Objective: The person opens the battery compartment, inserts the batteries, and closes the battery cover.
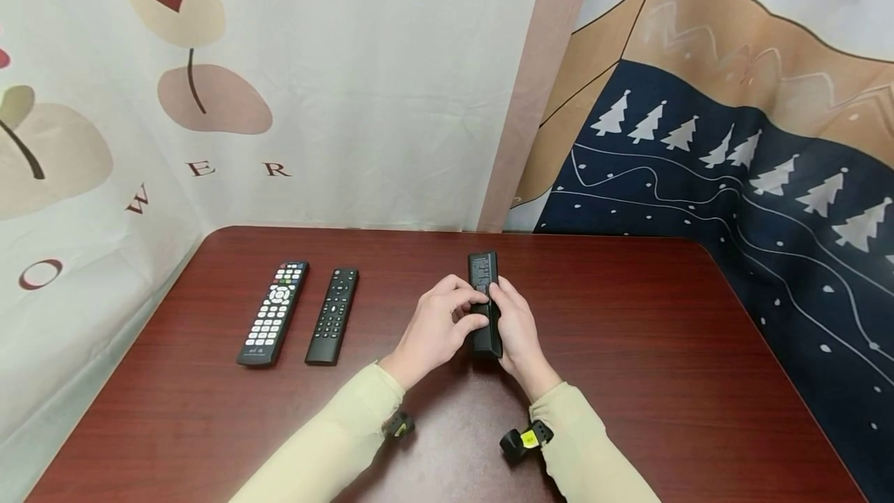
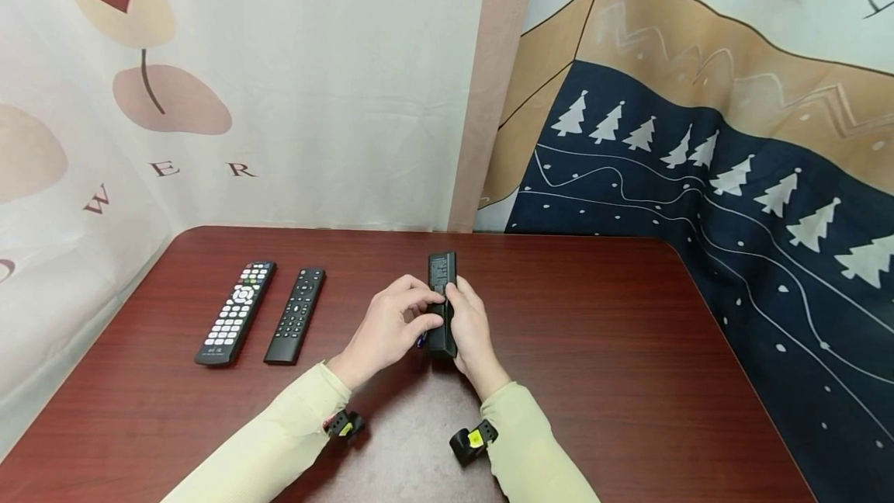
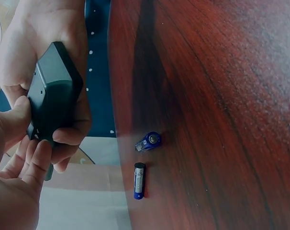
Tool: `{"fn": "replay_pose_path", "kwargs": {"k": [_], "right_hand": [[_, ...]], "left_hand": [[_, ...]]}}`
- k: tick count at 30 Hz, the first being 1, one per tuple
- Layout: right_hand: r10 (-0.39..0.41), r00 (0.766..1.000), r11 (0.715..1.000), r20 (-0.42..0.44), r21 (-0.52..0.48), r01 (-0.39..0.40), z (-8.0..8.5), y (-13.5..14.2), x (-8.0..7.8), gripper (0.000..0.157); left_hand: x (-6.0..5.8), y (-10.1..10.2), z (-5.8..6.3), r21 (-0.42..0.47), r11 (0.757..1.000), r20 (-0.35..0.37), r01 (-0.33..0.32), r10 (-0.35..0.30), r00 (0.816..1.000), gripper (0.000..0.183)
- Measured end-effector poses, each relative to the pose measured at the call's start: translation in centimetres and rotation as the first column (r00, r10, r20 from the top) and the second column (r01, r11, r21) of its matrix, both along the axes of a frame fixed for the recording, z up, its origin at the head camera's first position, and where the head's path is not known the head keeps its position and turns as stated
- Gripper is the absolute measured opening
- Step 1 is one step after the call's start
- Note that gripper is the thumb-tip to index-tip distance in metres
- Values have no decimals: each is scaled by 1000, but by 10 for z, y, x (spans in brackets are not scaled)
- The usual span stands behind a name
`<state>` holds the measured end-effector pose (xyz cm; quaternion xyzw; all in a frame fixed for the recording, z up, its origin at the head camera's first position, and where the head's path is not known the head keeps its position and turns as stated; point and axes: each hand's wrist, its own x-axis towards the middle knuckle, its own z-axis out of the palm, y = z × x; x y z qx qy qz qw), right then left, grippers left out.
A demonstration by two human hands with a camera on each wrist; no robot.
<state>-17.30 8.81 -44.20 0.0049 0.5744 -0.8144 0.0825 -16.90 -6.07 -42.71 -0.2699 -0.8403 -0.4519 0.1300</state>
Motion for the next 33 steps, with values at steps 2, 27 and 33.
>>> {"fn": "replay_pose_path", "kwargs": {"k": [2, 27, 33], "right_hand": [[2, 1000, 1000, 1, 1, -2, 0, 0, 0, 42], [-4, 1000, 1000, 18, 3, 4, 2, 2, 1, 44], [-5, 1000, 1000, 11, 4, 5, 2, 2, 1, 45]], "left_hand": [[0, 0, 0, -1, 1000, -3, 4, -4, 1000, 24], [5, 1, -3, -14, 1000, -87, -25, 24, 996, 26], [5, 2, -5, -19, 1000, -133, -17, 14, 991, 28]]}}
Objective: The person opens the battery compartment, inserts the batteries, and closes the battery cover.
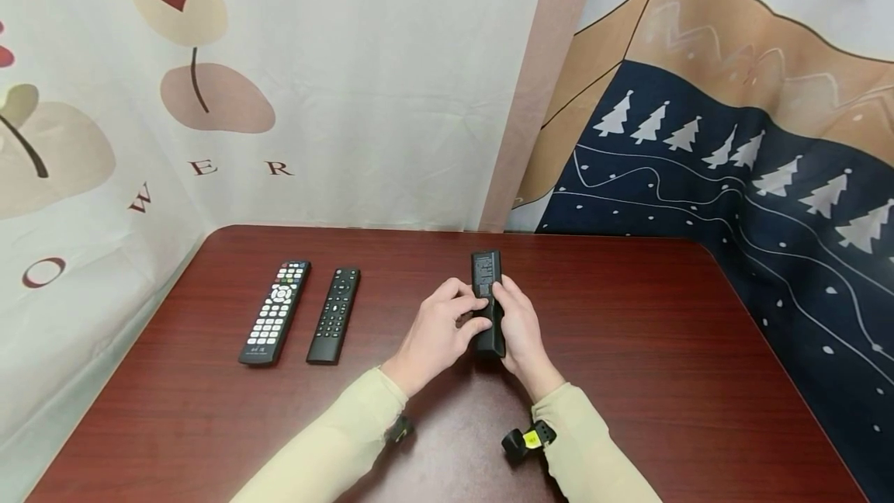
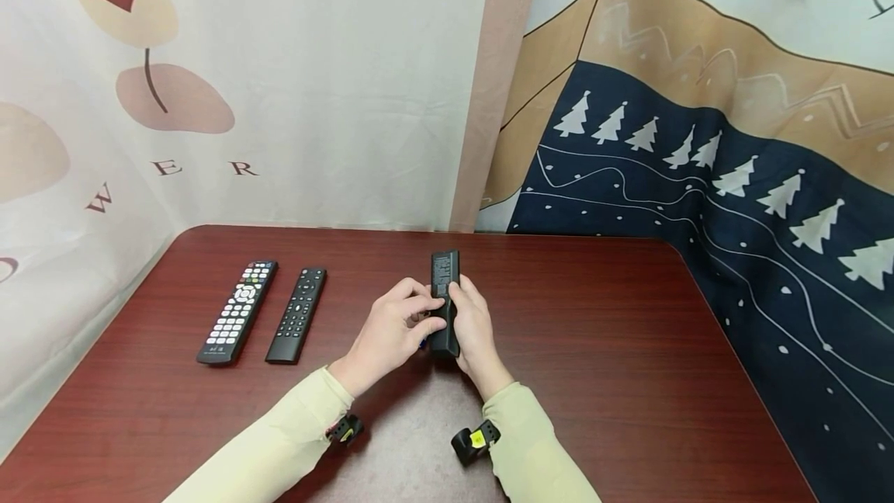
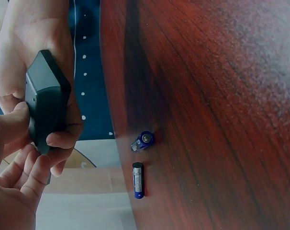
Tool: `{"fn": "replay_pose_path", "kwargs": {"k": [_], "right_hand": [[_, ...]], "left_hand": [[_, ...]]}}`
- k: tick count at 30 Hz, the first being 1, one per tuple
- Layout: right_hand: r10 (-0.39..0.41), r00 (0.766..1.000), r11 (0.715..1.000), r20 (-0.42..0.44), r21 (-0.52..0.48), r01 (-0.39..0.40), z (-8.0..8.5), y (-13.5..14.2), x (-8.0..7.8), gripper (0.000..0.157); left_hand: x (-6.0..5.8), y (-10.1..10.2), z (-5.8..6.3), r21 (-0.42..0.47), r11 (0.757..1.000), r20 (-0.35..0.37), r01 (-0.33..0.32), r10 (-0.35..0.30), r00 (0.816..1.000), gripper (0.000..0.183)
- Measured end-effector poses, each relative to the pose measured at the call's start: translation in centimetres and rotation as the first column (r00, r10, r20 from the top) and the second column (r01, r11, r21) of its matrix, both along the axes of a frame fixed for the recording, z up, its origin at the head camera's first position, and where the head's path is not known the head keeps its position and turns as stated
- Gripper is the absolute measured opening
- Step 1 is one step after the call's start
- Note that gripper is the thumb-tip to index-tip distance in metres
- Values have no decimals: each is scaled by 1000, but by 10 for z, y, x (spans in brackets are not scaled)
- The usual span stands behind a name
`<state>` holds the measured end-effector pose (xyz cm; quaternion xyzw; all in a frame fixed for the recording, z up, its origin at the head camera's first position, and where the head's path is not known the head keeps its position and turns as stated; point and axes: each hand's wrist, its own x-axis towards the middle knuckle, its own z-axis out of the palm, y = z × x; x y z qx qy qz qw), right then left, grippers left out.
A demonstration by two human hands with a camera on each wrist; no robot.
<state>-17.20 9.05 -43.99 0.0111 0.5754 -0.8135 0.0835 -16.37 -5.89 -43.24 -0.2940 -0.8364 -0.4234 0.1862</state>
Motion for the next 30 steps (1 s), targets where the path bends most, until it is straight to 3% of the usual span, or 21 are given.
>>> {"fn": "replay_pose_path", "kwargs": {"k": [4, 20, 30], "right_hand": [[1, 1000, 1000, -1, 1, -1, 1, 0, 1, 44], [0, 1000, 998, -5, 55, 0, 0, 5, 0, 42], [9, 1000, 998, -9, 59, -9, 0, 11, 0, 42]], "left_hand": [[0, 0, 0, -18, 1000, -20, -5, 4, 1000, 29], [1, -1, -1, -109, 994, 33, -12, 16, 999, 33], [2, -10, -2, -146, 989, 30, -25, 30, 999, 30]]}}
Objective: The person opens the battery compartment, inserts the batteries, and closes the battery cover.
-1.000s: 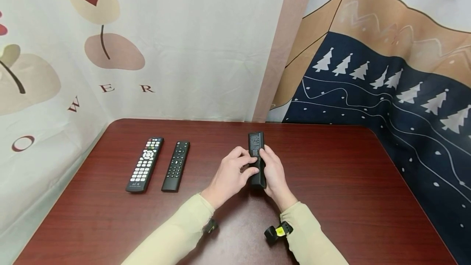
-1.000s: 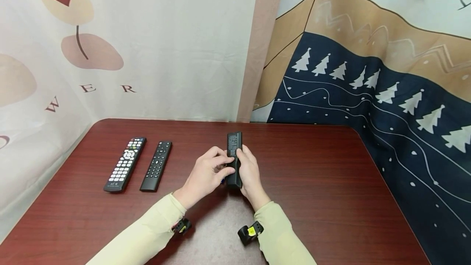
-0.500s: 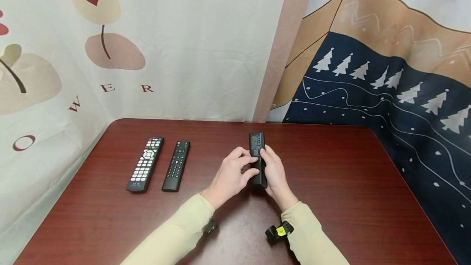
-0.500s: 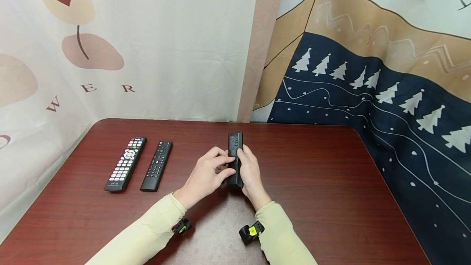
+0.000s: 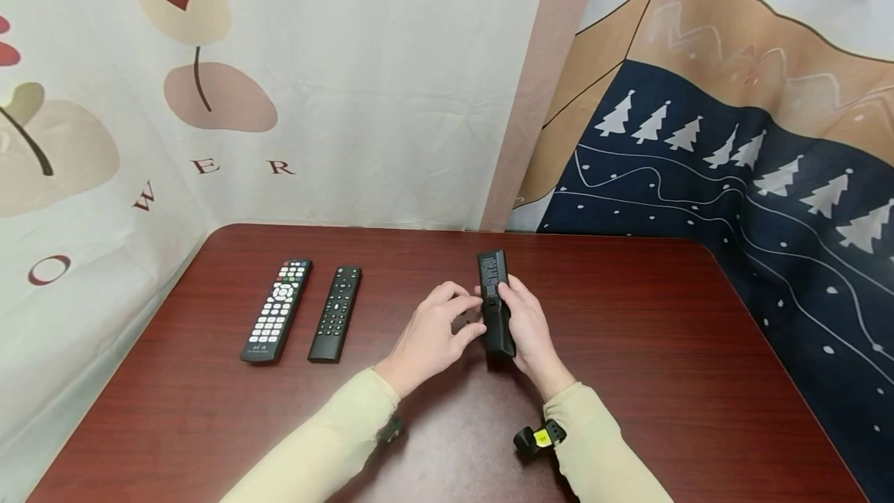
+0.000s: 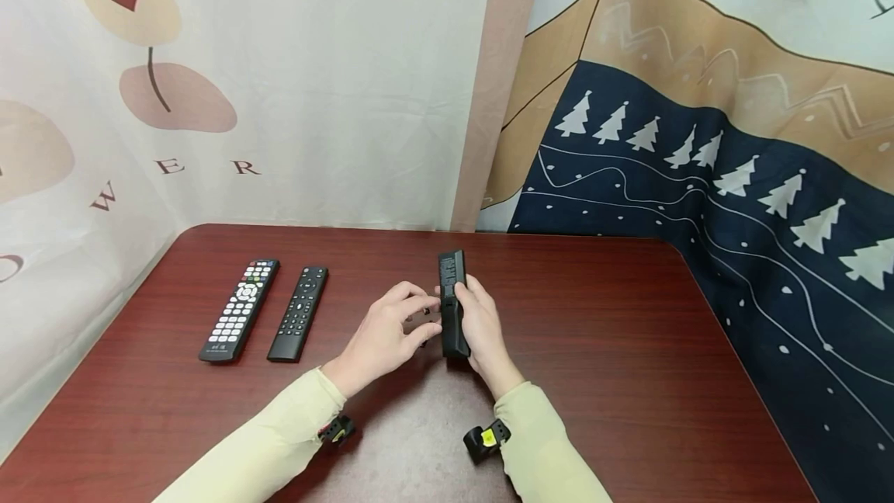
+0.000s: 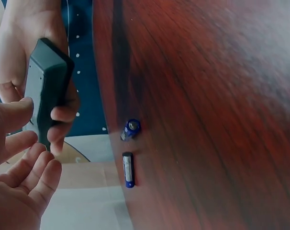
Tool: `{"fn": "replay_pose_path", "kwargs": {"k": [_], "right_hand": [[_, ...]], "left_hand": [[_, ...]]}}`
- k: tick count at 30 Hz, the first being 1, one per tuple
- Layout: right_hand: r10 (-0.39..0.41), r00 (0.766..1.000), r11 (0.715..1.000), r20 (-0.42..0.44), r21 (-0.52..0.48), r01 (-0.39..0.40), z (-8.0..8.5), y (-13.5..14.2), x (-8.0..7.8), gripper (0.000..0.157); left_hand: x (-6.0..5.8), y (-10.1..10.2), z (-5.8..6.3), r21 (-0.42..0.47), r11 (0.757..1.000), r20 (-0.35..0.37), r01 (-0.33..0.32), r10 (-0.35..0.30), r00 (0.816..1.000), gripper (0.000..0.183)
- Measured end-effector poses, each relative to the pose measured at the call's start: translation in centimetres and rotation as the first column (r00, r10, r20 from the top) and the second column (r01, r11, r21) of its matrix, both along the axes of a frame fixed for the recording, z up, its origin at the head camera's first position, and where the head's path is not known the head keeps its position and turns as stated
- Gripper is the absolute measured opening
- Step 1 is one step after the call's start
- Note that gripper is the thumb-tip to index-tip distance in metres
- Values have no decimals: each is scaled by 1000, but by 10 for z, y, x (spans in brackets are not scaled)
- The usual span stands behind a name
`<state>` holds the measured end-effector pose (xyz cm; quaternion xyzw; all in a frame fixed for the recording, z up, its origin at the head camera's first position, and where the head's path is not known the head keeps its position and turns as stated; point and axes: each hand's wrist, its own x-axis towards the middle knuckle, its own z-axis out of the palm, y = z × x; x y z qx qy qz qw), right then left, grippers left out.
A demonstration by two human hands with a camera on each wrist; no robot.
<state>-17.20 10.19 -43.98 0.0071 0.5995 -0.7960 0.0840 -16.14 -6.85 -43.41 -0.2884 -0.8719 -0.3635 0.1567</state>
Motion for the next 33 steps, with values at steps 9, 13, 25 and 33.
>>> {"fn": "replay_pose_path", "kwargs": {"k": [9, 13, 25, 33], "right_hand": [[-22, 1000, 997, 3, 77, 21, 0, 8, -1, 42], [-36, 999, 993, 8, 114, 35, -1, 12, -2, 42], [-47, 998, 977, 32, 208, 39, 1, 24, -2, 43], [-49, 998, 959, 32, 282, 38, -1, 36, -3, 43]], "left_hand": [[-2, -13, -5, -38, 999, -4, -26, 26, 1000, 29], [-2, -18, -6, -50, 998, -16, -46, 45, 999, 28], [-2, -33, -6, -84, 991, -15, -107, 106, 994, 29], [-3, -44, -8, -105, 986, -7, -131, 131, 991, 28]]}}
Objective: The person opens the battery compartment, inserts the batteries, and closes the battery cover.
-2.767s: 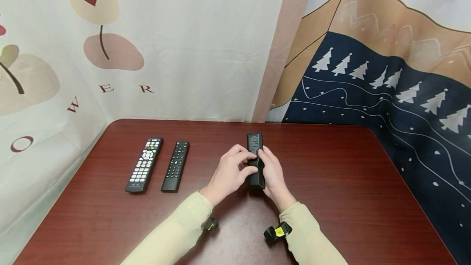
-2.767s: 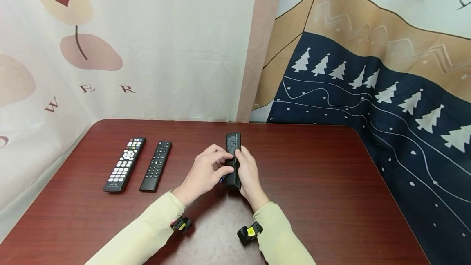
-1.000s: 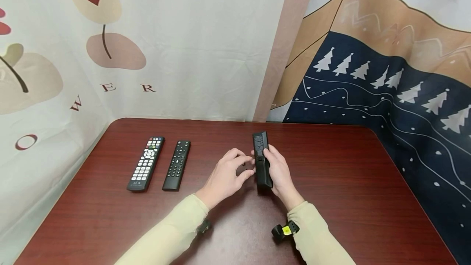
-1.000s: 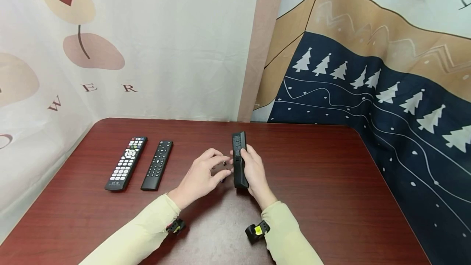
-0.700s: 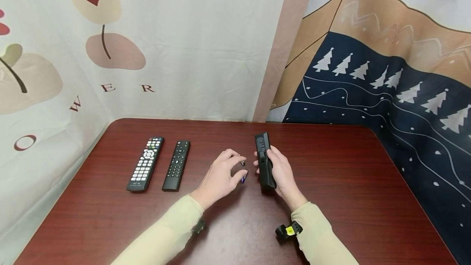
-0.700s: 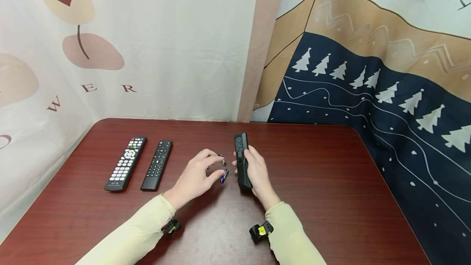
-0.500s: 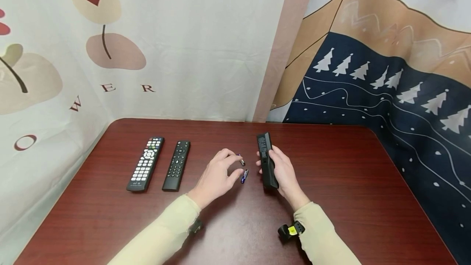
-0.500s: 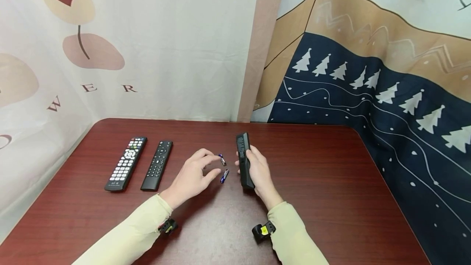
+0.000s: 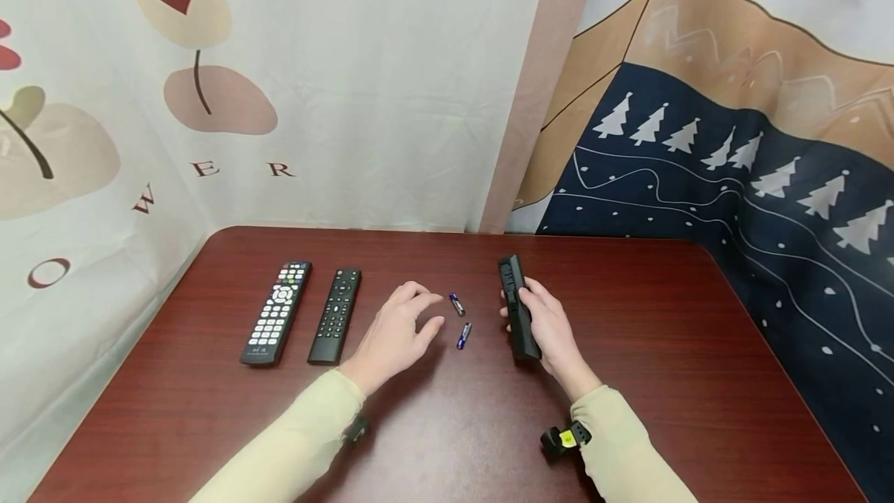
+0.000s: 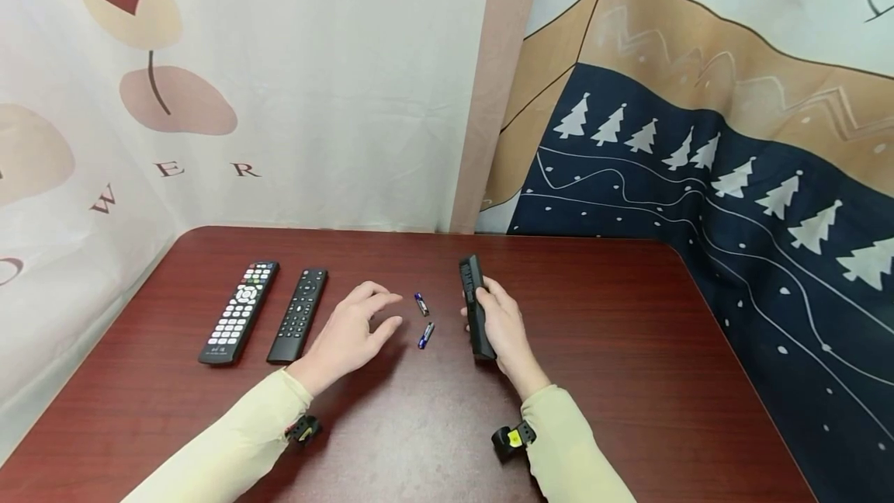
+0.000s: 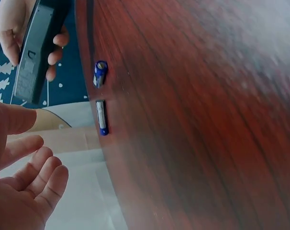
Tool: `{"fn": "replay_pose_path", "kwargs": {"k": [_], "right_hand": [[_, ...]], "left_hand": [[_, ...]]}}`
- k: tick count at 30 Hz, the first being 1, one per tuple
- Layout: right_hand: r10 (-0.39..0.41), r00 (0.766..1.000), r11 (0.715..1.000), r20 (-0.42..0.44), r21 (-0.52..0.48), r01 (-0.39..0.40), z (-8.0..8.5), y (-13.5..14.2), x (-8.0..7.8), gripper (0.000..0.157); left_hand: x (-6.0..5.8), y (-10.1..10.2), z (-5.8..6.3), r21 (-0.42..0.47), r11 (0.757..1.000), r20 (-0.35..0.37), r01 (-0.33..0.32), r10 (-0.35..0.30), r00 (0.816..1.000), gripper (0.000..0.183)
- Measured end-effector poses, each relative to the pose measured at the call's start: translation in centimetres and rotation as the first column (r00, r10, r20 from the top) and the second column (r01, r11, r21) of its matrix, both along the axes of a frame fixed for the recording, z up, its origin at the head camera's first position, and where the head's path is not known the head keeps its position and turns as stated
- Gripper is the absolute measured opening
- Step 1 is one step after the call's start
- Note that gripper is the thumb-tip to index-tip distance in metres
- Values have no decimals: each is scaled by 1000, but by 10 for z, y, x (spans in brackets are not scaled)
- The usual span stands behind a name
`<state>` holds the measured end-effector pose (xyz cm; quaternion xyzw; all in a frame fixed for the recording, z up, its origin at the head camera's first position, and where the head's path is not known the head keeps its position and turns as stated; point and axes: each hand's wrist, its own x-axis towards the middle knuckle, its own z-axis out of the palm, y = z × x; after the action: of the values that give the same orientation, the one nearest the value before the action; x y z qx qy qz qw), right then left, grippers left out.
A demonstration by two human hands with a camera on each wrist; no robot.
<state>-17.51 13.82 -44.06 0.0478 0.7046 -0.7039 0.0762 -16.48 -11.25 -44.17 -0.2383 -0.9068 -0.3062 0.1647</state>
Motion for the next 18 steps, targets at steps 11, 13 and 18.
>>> {"fn": "replay_pose_path", "kwargs": {"k": [11, 13, 18], "right_hand": [[-16, 1000, 993, -1, 119, 16, 1, 16, 1, 42], [-16, 1000, 989, -11, 144, 17, 0, 19, 1, 42], [-20, 999, 979, -37, 201, 27, -2, 28, -1, 41]], "left_hand": [[-2, -19, -2, -24, 999, -13, -37, 36, 999, 28], [-2, -23, -2, -28, 999, -11, -40, 40, 999, 29], [-3, -32, -1, -46, 997, -8, -56, 55, 998, 30]]}}
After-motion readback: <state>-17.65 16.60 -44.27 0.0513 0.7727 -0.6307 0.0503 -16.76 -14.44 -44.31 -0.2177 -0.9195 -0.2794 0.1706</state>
